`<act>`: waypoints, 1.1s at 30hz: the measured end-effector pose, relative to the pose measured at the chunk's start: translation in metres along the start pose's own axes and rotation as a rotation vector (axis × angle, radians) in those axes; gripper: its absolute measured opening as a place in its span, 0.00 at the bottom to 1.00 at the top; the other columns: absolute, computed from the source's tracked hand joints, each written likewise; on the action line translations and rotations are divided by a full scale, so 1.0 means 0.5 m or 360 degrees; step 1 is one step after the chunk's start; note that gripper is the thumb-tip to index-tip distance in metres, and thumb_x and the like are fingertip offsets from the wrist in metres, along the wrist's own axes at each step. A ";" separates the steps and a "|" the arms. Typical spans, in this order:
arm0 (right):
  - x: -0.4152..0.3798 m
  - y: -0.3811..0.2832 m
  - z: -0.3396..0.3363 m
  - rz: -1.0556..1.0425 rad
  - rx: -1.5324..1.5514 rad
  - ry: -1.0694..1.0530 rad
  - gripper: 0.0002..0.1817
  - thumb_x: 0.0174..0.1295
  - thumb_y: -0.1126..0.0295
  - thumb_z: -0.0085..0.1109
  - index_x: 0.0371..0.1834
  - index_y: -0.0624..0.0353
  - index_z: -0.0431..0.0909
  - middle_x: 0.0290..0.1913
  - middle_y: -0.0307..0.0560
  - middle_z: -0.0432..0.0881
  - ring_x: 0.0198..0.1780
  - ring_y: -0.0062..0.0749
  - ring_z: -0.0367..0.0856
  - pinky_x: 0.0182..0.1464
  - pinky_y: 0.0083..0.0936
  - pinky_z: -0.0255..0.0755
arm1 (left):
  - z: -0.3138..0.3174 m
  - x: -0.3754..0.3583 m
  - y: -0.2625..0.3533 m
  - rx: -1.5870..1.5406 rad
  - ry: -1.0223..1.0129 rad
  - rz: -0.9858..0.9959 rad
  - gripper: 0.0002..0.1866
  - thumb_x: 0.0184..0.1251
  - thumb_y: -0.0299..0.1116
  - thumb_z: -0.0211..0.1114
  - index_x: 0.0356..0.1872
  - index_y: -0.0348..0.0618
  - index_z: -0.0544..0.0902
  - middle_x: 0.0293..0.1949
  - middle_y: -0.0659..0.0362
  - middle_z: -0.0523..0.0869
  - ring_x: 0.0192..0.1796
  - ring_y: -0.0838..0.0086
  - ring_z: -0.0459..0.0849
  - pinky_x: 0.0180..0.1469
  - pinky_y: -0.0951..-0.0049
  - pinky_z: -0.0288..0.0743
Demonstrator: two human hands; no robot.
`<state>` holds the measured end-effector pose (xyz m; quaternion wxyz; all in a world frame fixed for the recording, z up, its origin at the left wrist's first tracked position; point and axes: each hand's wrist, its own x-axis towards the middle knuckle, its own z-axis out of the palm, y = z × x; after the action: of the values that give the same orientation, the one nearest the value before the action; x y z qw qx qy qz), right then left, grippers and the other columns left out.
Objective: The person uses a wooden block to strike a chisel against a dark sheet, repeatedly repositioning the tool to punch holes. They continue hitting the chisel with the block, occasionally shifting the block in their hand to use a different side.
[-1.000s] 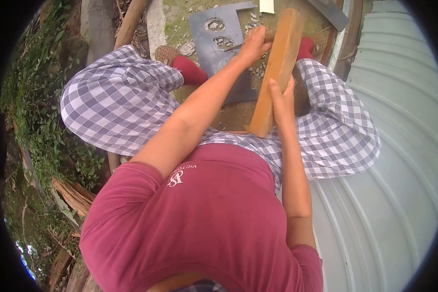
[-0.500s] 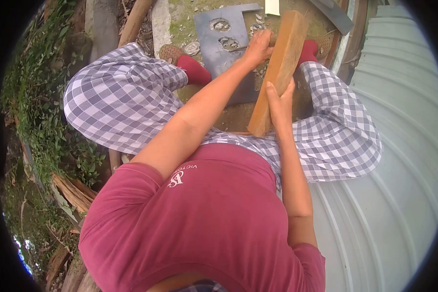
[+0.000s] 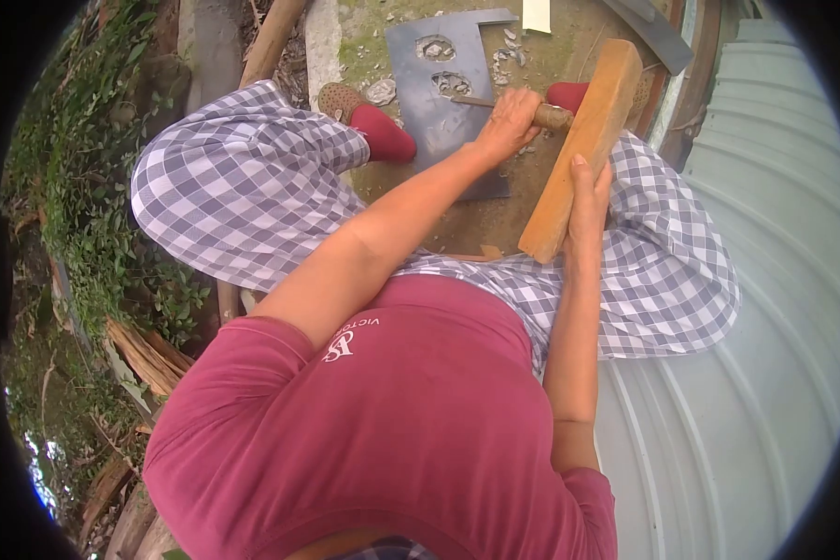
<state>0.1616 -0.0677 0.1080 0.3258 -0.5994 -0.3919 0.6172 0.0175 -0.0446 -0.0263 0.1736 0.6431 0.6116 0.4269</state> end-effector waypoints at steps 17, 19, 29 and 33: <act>0.022 0.009 -0.014 0.0012 0.0146 -0.0018 0.32 0.63 0.57 0.53 0.66 0.64 0.58 0.55 0.50 0.70 0.52 0.31 0.71 0.54 0.28 0.66 | -0.009 -0.064 -0.006 0.0002 -0.0481 0.0304 0.16 0.47 0.24 0.63 0.37 0.43 0.69 0.36 0.52 0.72 0.44 0.56 0.72 0.47 0.60 0.67; 0.023 -0.005 -0.017 0.0013 0.0221 -0.0020 0.31 0.63 0.57 0.52 0.65 0.63 0.58 0.53 0.49 0.70 0.52 0.31 0.71 0.52 0.28 0.68 | -0.018 -0.028 -0.006 -0.0047 -0.0272 0.0099 0.19 0.46 0.26 0.66 0.41 0.42 0.70 0.40 0.51 0.74 0.48 0.54 0.72 0.50 0.59 0.67; 0.028 -0.002 -0.021 0.0039 0.0288 0.0072 0.33 0.62 0.55 0.53 0.65 0.63 0.58 0.55 0.50 0.69 0.55 0.34 0.70 0.55 0.30 0.66 | -0.208 0.097 -0.180 -0.0735 0.1139 -0.0956 0.15 0.54 0.30 0.67 0.38 0.38 0.71 0.30 0.57 0.79 0.31 0.71 0.78 0.35 0.68 0.73; 0.029 0.000 -0.021 0.0044 0.0222 0.0014 0.34 0.61 0.54 0.54 0.66 0.64 0.58 0.56 0.51 0.69 0.54 0.34 0.70 0.55 0.30 0.65 | -0.237 0.079 -0.183 -0.1130 0.1382 -0.0976 0.15 0.55 0.31 0.70 0.36 0.38 0.72 0.26 0.60 0.78 0.23 0.76 0.77 0.29 0.74 0.74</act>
<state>0.1708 -0.0541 0.1013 0.3599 -0.5833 -0.3381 0.6450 -0.1355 -0.0257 -0.0133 0.2267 0.1105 0.6038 0.7562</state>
